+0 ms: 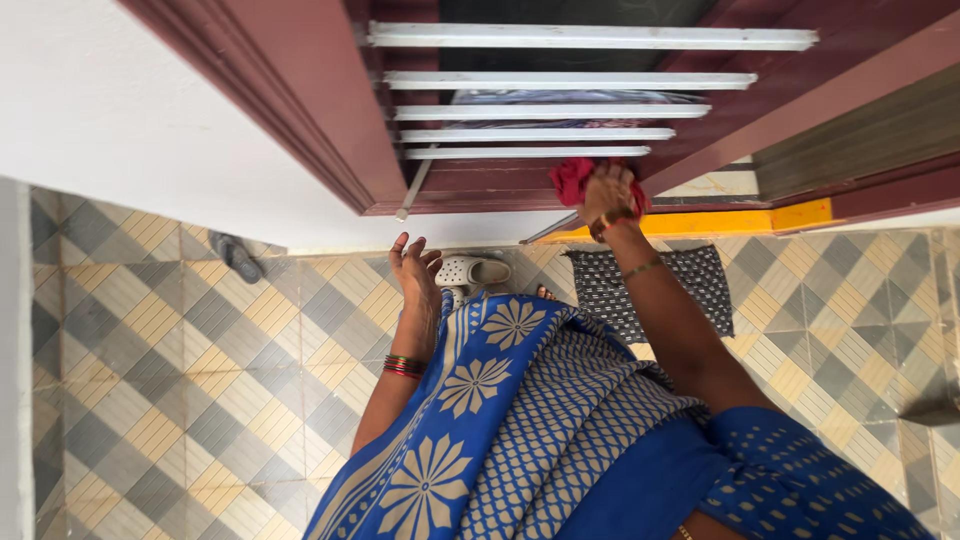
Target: The person wipes the horizontal metal bars and the maroon frame of a door using a red cloth. They systematically clean each bar and the surrounding frame sections.
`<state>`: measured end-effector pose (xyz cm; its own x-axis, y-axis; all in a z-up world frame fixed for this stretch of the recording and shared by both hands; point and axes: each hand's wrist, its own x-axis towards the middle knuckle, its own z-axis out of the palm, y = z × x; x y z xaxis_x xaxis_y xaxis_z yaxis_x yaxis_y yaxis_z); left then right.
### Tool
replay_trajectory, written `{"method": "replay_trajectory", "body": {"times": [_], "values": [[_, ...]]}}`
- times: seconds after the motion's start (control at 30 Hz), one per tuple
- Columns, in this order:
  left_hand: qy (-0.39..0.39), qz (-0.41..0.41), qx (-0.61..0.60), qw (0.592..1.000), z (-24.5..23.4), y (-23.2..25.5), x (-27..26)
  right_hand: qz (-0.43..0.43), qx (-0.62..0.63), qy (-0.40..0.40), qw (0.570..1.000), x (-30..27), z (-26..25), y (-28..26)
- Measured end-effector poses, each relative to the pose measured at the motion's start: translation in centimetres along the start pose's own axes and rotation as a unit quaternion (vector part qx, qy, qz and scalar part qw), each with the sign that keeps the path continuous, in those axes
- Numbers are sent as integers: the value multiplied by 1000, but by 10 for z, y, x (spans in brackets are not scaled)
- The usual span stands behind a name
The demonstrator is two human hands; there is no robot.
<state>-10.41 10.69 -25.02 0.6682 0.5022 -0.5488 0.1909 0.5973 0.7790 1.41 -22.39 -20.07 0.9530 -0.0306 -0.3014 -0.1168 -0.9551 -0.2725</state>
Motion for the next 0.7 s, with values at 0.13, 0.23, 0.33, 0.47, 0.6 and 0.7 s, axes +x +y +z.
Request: {"method": "replay_trajectory", "body": {"times": [0.13,0.23,0.33,0.47,0.6,0.7], "values": [[9,9,-21,1000,-16,11,0,-124,64,-79,987,-10,12,3],[16,12,-31,999,-22,13,-2,-224,205,43,952,-10,19,6],[4,20,-41,999,-21,17,0,-196,75,161,964,-5,35,-33],[9,16,-57,998,-17,18,-1,-288,-126,224,922,-15,59,-105],[17,32,-79,996,-26,22,0,-437,-36,160,884,-43,74,-144],[55,48,-93,993,-43,29,-2,-564,-35,68,822,-75,86,-146]]}}
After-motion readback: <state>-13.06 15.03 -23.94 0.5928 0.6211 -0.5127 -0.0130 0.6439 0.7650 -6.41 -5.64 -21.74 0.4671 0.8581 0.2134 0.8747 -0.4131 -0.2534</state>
